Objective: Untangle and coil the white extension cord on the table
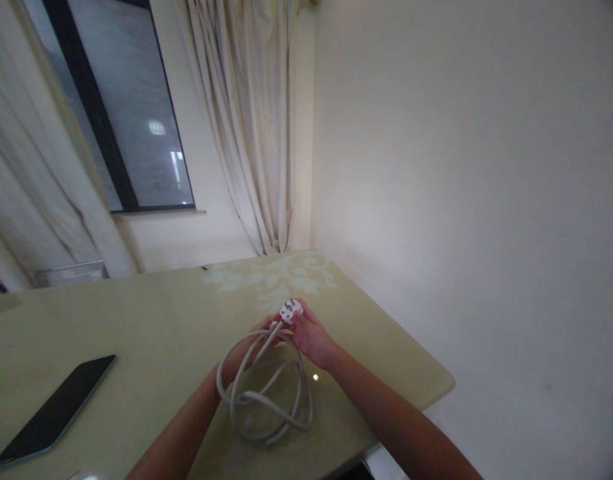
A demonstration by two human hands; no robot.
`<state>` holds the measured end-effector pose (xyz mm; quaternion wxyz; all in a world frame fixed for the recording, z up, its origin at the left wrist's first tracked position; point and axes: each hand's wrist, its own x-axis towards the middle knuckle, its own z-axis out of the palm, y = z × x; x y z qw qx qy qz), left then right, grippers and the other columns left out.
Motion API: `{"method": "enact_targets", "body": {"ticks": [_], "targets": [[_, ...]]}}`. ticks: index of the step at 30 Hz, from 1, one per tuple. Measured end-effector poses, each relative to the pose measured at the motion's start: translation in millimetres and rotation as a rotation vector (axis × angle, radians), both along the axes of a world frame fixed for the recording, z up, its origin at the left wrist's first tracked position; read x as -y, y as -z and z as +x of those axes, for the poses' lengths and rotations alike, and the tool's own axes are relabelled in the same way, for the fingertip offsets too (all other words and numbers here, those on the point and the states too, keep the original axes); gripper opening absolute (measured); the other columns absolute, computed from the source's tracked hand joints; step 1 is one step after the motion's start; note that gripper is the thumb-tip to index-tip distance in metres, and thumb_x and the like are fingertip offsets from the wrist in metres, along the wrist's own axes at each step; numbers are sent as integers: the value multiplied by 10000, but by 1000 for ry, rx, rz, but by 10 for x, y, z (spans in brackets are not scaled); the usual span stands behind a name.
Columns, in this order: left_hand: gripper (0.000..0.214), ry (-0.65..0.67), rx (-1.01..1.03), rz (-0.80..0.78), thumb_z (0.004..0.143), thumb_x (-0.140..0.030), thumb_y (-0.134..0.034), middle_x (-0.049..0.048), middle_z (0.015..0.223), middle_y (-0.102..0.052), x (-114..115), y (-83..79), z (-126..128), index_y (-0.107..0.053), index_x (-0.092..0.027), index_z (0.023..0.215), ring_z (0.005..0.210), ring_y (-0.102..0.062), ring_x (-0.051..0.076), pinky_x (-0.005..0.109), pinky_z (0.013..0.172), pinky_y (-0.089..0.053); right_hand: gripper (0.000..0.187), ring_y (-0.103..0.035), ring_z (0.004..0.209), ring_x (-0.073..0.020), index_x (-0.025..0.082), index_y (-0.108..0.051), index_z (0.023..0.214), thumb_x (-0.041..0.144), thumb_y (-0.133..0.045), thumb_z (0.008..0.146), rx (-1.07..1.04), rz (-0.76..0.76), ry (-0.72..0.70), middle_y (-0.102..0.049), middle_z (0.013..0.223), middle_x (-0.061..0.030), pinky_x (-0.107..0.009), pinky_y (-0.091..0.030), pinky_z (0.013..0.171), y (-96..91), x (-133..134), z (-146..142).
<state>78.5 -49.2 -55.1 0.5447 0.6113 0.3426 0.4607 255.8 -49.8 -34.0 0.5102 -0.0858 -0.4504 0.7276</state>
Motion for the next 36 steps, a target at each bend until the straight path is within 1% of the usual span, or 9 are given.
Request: {"method": "enact_targets", "body": {"ticks": [4, 7, 10, 13, 18, 21, 24, 28, 36], "targets": [[454, -175, -387, 199, 906, -619, -579, 53, 899, -711, -19, -25, -236, -681, -210, 1074, 832, -641, 225, 345, 789, -525, 386, -722, 872, -166, 241, -621, 1022, 478, -850, 820, -13, 36, 275, -732, 943, 3, -344, -588, 866, -153, -127, 287], [367, -342, -573, 232, 947, -527, -495, 79, 928, -691, 38, -89, -591, -661, -217, 1052, 891, -632, 250, 379, 877, -515, 452, -717, 762, -127, 252, -622, 1017, 519, -880, 759, -82, -74, 492, -748, 953, 22, -308, -607, 795, -321, -249, 742], [242, -493, -733, 216, 912, -390, -488, 131, 1060, -678, 104, -154, -949, -656, -224, 964, 1086, -608, 306, 466, 1053, -433, 514, -703, 689, -112, 241, -592, 933, 510, -933, 659, -98, -144, 754, -736, 845, 41, -269, -600, 743, -439, -355, 1185], [123, -566, -855, 110, 850, -317, -529, 119, 937, -675, 155, -179, -1144, -609, -236, 804, 1082, -621, 333, 539, 1080, -390, 551, -716, 712, -125, 238, -566, 917, 525, -936, 627, -6, -157, 899, -736, 840, 34, -272, -590, 753, -428, -351, 1363], [255, -475, -850, -122, 819, -408, -586, 46, 634, -600, 204, -213, -991, -507, -249, 637, 806, -684, 294, 444, 857, -513, 464, -717, 869, -178, 245, -537, 1019, 465, -859, 768, 408, 191, 724, -740, 944, -3, -334, -556, 837, -187, -24, 988], [286, -384, -740, -266, 826, -523, -567, 25, 629, -631, 280, -260, -826, -606, -244, 776, 654, -681, 262, 388, 679, -542, 374, -671, 941, -209, 230, -564, 1027, 394, -822, 810, 790, 512, 599, -707, 1009, -28, -365, -521, 873, -94, 191, 674], [405, -389, -485, -451, 771, -595, -614, 20, 681, -675, 396, -252, -757, -664, -234, 949, 607, -682, 246, 369, 601, -555, 364, -588, 1162, -262, 210, -581, 1066, 336, -803, 806, 1004, 703, 637, -641, 1237, -100, -429, -450, 1040, -75, 281, 474], [461, -549, -160, -561, 672, -548, -744, 28, 716, -672, 458, -112, -748, -646, -195, 952, 614, -680, 227, 363, 628, -575, 368, -578, 1157, -268, 202, -580, 1077, 404, -768, 834, 1113, 771, 546, -591, 1250, -117, -414, -475, 1017, -14, 312, 297], [493, -969, -42, -324, 779, -416, -539, 68, 992, -663, 158, 127, -824, -552, -193, 1218, 912, -689, 216, 336, 784, -564, 539, -642, 1088, -371, 201, -607, 1301, 478, -717, 851, 1451, 1033, 420, -658, 1269, -181, -522, -517, 933, 211, 281, -301]]}}
